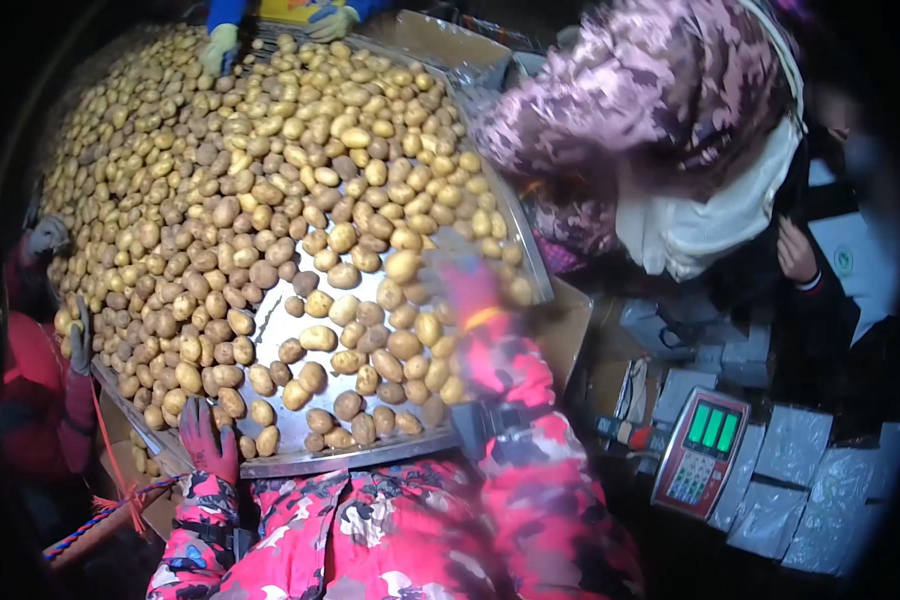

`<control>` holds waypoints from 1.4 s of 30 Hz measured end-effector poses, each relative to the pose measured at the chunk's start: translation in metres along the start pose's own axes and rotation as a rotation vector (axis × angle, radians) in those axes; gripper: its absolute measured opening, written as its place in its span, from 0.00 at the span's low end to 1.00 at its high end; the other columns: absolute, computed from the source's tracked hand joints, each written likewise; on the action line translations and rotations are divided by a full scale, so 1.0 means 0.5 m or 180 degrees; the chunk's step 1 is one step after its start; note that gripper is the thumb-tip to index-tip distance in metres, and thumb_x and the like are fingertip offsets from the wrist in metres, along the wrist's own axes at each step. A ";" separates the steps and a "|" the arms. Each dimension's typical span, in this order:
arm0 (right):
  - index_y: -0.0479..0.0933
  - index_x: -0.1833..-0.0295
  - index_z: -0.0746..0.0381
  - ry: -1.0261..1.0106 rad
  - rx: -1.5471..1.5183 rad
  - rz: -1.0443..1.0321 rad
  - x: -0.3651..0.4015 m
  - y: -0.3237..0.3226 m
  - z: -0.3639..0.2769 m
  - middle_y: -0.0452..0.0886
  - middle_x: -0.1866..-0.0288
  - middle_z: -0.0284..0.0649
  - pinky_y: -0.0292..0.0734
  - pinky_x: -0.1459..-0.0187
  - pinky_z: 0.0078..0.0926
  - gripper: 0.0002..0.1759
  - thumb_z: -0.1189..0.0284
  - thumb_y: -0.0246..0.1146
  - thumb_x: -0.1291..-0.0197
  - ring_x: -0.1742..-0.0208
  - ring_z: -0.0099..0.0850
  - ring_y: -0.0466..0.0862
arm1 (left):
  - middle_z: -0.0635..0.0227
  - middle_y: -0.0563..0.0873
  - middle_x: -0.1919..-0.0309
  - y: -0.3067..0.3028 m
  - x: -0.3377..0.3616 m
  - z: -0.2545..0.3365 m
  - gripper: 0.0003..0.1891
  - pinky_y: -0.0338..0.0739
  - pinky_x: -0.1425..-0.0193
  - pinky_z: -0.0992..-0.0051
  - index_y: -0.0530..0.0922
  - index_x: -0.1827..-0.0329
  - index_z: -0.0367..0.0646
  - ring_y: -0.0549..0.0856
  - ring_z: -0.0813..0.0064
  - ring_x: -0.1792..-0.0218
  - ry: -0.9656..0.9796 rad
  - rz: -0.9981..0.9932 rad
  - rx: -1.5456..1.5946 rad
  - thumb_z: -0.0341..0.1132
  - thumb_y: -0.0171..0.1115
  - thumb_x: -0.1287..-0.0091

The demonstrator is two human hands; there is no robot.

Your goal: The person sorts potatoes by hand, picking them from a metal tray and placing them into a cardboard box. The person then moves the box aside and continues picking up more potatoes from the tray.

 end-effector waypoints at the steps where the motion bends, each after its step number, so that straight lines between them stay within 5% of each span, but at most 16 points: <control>1: 0.67 0.24 0.61 -0.0375 0.0107 0.0544 -0.010 -0.013 -0.007 0.83 0.42 0.45 0.81 0.46 0.35 0.32 0.67 0.64 0.32 0.45 0.35 0.83 | 0.43 0.67 0.25 0.005 0.000 0.000 0.35 0.50 0.19 0.42 0.68 0.25 0.38 0.63 0.38 0.24 0.0132 0.0000 -0.0065 0.40 0.63 0.36; 4: 0.76 0.31 0.64 -0.1163 0.1973 0.2705 0.006 -0.101 -0.021 0.85 0.46 0.38 0.83 0.53 0.27 0.26 0.78 0.66 0.35 0.51 0.27 0.84 | 0.42 0.68 0.26 0.004 0.004 0.000 0.35 0.51 0.19 0.42 0.69 0.26 0.38 0.64 0.39 0.25 -0.0004 0.0031 0.0094 0.40 0.64 0.37; 7: 0.75 0.31 0.64 -0.0416 0.1500 0.1400 -0.021 -0.119 0.089 0.86 0.45 0.44 0.82 0.49 0.36 0.31 0.66 0.71 0.39 0.49 0.35 0.86 | 0.43 0.71 0.28 -0.017 -0.008 0.017 0.33 0.53 0.20 0.43 0.70 0.28 0.37 0.67 0.39 0.26 0.0015 0.0066 0.0203 0.39 0.64 0.37; 13: 0.78 0.36 0.62 0.1018 0.3460 0.1497 -0.061 0.060 0.113 0.86 0.46 0.52 0.79 0.42 0.41 0.41 0.47 0.74 0.50 0.43 0.46 0.86 | 0.43 0.73 0.30 -0.022 -0.012 0.020 0.32 0.56 0.21 0.43 0.71 0.29 0.36 0.69 0.40 0.27 0.0123 0.0049 0.0251 0.39 0.65 0.38; 16: 0.78 0.36 0.61 0.0872 0.3246 0.1071 -0.036 0.171 0.093 0.86 0.44 0.51 0.79 0.41 0.41 0.41 0.46 0.74 0.50 0.43 0.46 0.86 | 0.44 0.72 0.30 -0.021 -0.010 0.017 0.32 0.57 0.22 0.44 0.72 0.30 0.36 0.69 0.41 0.28 0.0131 0.0037 0.0231 0.38 0.66 0.39; 17: 0.76 0.33 0.63 0.1095 0.3368 0.0748 -0.046 0.191 0.094 0.87 0.50 0.43 0.83 0.57 0.38 0.37 0.55 0.75 0.44 0.56 0.37 0.88 | 0.44 0.72 0.29 -0.022 -0.010 0.018 0.32 0.58 0.22 0.44 0.72 0.30 0.36 0.69 0.41 0.28 0.0087 0.0017 0.0222 0.38 0.66 0.39; 20: 0.76 0.33 0.60 0.1287 0.2836 0.1115 -0.029 0.225 0.056 0.85 0.41 0.50 0.78 0.40 0.43 0.44 0.43 0.72 0.50 0.41 0.46 0.85 | 0.44 0.72 0.29 -0.025 -0.010 0.018 0.33 0.58 0.22 0.44 0.72 0.30 0.36 0.69 0.40 0.28 0.0082 0.0025 0.0232 0.38 0.65 0.39; 21: 0.75 0.32 0.60 0.1503 0.2794 0.1075 -0.034 0.231 0.037 0.85 0.42 0.48 0.80 0.44 0.38 0.38 0.51 0.73 0.45 0.43 0.42 0.86 | 0.44 0.72 0.29 -0.026 -0.005 0.017 0.33 0.58 0.22 0.44 0.72 0.30 0.36 0.69 0.40 0.28 0.0093 0.0039 0.0252 0.38 0.65 0.39; 24: 0.75 0.31 0.60 0.0495 0.1985 0.0642 -0.057 0.257 0.053 0.83 0.42 0.45 0.81 0.47 0.31 0.32 0.64 0.71 0.40 0.46 0.36 0.86 | 0.45 0.73 0.30 -0.025 -0.011 0.017 0.33 0.58 0.22 0.44 0.72 0.30 0.37 0.69 0.41 0.28 0.0127 0.0191 0.0319 0.38 0.66 0.39; 25: 0.74 0.30 0.62 -0.0938 0.2510 0.0568 -0.049 0.275 0.050 0.81 0.40 0.41 0.82 0.48 0.26 0.29 0.73 0.69 0.37 0.44 0.30 0.84 | 0.45 0.73 0.30 -0.030 -0.003 0.018 0.32 0.58 0.22 0.44 0.73 0.30 0.37 0.70 0.41 0.28 0.0159 0.0219 0.0295 0.37 0.66 0.39; 29: 0.76 0.31 0.59 -0.0763 0.1132 -0.0561 0.043 0.430 -0.018 0.76 0.30 0.47 0.73 0.31 0.36 0.33 0.74 0.70 0.46 0.29 0.38 0.76 | 0.48 0.80 0.36 -0.069 -0.040 0.075 0.27 0.70 0.28 0.53 0.77 0.33 0.38 0.78 0.45 0.35 0.0130 0.0535 0.1202 0.35 0.66 0.37; 32: 0.75 0.28 0.56 -0.1284 0.1773 -0.1194 0.091 0.498 -0.056 0.74 0.28 0.46 0.69 0.28 0.39 0.34 0.72 0.70 0.44 0.24 0.40 0.71 | 0.58 0.84 0.38 -0.031 -0.112 0.190 0.26 0.76 0.32 0.67 0.74 0.28 0.37 0.83 0.67 0.39 -0.0907 -0.1111 0.4607 0.46 0.57 0.22; 33: 0.76 0.29 0.55 -0.1438 0.2020 -0.1344 0.108 0.521 -0.074 0.73 0.26 0.47 0.67 0.26 0.40 0.36 0.73 0.70 0.47 0.22 0.43 0.69 | 0.62 0.83 0.39 -0.090 -0.140 0.264 0.34 0.79 0.36 0.68 0.67 0.24 0.38 0.84 0.70 0.41 -0.0518 -0.2077 0.5467 0.58 0.49 0.19; 36: 0.77 0.29 0.51 -0.2058 0.2662 -0.1308 0.141 0.540 -0.109 0.73 0.26 0.49 0.62 0.23 0.46 0.42 0.66 0.78 0.56 0.21 0.49 0.67 | 0.60 0.83 0.39 -0.194 -0.178 0.348 0.39 0.79 0.36 0.69 0.67 0.24 0.36 0.84 0.71 0.41 0.0493 -0.2361 0.5278 0.63 0.49 0.22; 39: 0.81 0.39 0.56 -0.2137 0.2160 -0.0392 0.165 0.489 -0.126 0.78 0.35 0.47 0.68 0.29 0.45 0.40 0.56 0.83 0.60 0.30 0.48 0.74 | 0.62 0.84 0.42 -0.192 -0.155 0.348 0.38 0.79 0.36 0.69 0.67 0.24 0.36 0.83 0.72 0.42 -0.0304 -0.2163 0.5296 0.59 0.55 0.23; 42: 0.81 0.50 0.58 -0.1655 0.2705 -0.0362 0.182 0.466 -0.108 0.81 0.45 0.43 0.74 0.39 0.41 0.34 0.53 0.84 0.61 0.40 0.43 0.79 | 0.63 0.84 0.43 -0.179 -0.147 0.354 0.37 0.79 0.36 0.69 0.67 0.24 0.35 0.84 0.73 0.43 -0.0607 -0.1784 0.5607 0.56 0.60 0.25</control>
Point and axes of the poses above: each hand's wrist, its own x-axis away from the middle knuckle, its own y-axis out of the palm, z = x × y, the point moved 6 cm from there along -x, towards the middle knuckle
